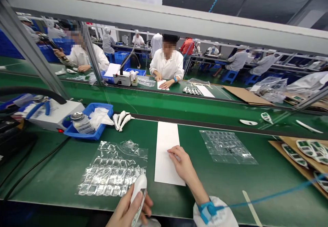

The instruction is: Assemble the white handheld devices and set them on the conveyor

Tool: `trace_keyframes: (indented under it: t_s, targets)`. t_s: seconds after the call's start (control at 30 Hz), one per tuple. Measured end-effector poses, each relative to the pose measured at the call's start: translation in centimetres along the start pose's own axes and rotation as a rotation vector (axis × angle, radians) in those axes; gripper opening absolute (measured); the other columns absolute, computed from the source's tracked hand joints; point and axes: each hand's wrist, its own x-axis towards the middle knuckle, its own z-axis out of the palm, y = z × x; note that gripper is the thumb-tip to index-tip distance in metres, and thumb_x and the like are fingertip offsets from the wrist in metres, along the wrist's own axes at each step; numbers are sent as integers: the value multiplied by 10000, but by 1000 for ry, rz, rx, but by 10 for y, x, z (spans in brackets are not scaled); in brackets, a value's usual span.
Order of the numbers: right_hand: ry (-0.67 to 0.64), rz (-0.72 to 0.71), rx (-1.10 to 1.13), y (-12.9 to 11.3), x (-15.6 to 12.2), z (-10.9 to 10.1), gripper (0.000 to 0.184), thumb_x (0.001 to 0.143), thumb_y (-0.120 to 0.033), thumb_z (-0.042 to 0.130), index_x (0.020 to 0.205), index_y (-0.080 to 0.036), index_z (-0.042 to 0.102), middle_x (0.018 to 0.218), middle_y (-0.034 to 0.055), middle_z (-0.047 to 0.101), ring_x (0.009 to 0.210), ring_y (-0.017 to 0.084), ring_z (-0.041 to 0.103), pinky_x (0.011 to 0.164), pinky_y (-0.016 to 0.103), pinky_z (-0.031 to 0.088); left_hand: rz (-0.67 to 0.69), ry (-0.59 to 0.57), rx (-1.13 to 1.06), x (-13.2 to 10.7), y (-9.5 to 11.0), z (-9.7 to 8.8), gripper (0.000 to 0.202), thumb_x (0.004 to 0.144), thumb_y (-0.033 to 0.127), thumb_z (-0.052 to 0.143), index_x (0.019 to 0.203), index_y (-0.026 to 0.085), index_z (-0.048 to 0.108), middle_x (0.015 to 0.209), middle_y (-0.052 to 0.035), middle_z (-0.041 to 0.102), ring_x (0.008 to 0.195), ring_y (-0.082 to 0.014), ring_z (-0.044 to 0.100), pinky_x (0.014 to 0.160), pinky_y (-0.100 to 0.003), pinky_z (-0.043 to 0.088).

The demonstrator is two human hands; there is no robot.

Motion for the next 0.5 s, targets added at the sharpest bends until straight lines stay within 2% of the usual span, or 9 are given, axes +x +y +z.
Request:
trace_keyframes:
  t_s: [0.1,0.2,0.33,0.5]
  targets:
    - [-30,-5,-48,29,15,-4,187,821,-299,565,851,-200,721,839,64,587,780,223,564,737,354,440,70,-12,-16,21,8,19,711,686,693,644,1121,131,615,1058,-137,701,1018,-269,649,914,-343,517]
    - [-63,-1,-56,37,18,-1,169,791,-290,586,820,-212,733,837,58,588,830,229,566,777,362,438,97,21,13,42,3,26,790,722,659,636,1279,112,512,1263,-177,635,1205,-303,565,1073,-402,410]
    - [-87,16,-83,34,17,2,146,778,-283,596,794,-220,726,825,51,592,860,234,552,834,382,413,107,51,131,56,-7,25,783,761,668,577,1296,103,493,1331,-185,590,1287,-312,491,1115,-422,351]
    - [-75,57,-127,30,19,9,96,780,-270,598,711,-219,643,783,34,596,847,242,517,838,406,362,148,43,123,53,-4,27,684,780,651,568,1223,129,548,1260,-167,644,1213,-302,560,1065,-407,403]
